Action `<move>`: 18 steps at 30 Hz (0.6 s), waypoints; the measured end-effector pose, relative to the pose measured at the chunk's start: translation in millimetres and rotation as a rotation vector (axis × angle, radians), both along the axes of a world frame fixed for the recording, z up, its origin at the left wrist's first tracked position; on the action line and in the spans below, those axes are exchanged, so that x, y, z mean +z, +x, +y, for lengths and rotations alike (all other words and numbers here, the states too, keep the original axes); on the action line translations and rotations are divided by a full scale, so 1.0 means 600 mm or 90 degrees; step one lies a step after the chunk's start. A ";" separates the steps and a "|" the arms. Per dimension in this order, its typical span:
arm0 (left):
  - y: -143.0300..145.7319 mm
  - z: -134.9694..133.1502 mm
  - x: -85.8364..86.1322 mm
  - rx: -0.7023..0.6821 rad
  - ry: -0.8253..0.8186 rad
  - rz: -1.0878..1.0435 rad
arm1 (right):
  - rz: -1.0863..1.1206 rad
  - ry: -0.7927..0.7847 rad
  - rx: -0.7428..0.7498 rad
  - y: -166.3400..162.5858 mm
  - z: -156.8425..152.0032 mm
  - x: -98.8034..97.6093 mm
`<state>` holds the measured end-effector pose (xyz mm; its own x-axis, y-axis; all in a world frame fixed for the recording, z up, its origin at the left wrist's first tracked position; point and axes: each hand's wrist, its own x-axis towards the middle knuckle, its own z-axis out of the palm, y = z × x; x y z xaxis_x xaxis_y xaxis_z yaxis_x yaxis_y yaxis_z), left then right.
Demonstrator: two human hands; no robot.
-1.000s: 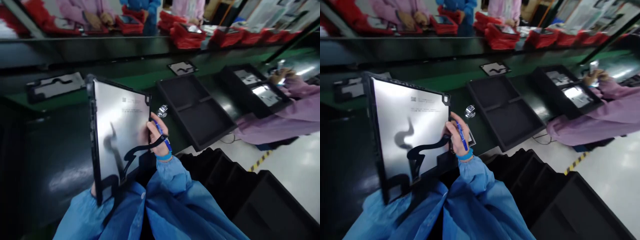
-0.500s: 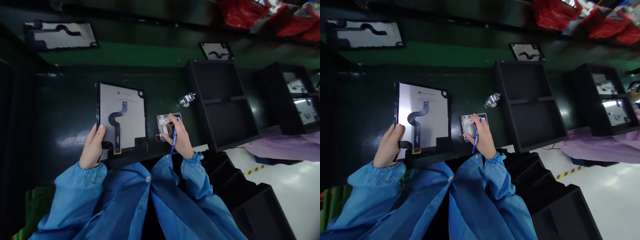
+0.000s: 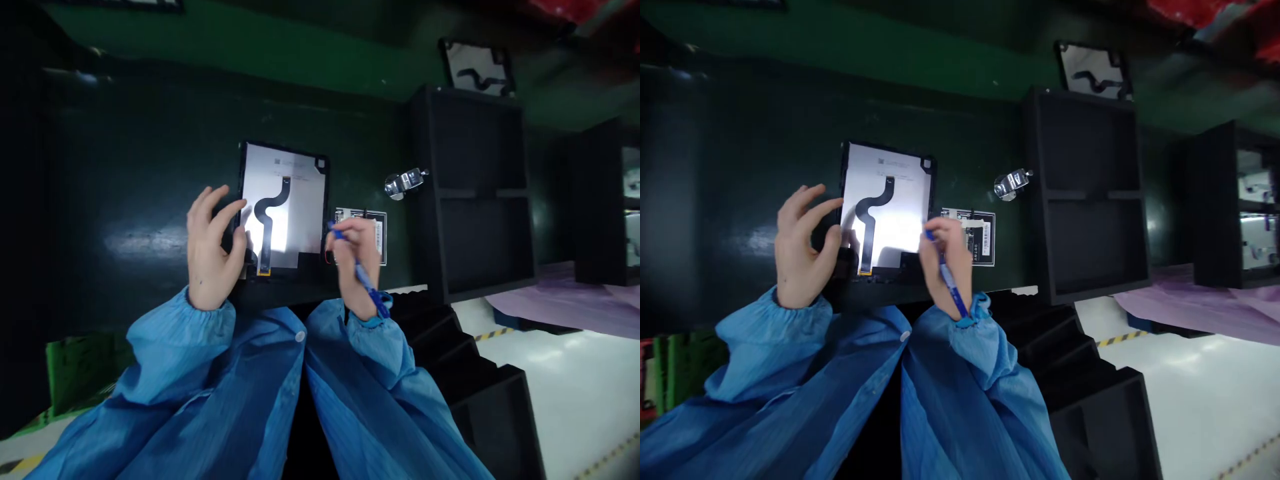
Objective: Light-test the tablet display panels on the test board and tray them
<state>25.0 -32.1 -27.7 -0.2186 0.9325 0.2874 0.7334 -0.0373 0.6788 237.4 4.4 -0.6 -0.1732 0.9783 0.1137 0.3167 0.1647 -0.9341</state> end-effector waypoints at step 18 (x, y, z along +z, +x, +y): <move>-0.001 -0.002 -0.013 -0.102 -0.093 -0.035 | -0.226 0.048 0.116 -0.083 -0.016 -0.033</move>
<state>24.2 -33.1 -35.6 -0.0756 0.9875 0.1386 0.6878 -0.0490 0.7242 187.8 -5.4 -20.7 -0.3845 0.9191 0.0859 0.5768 0.3119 -0.7550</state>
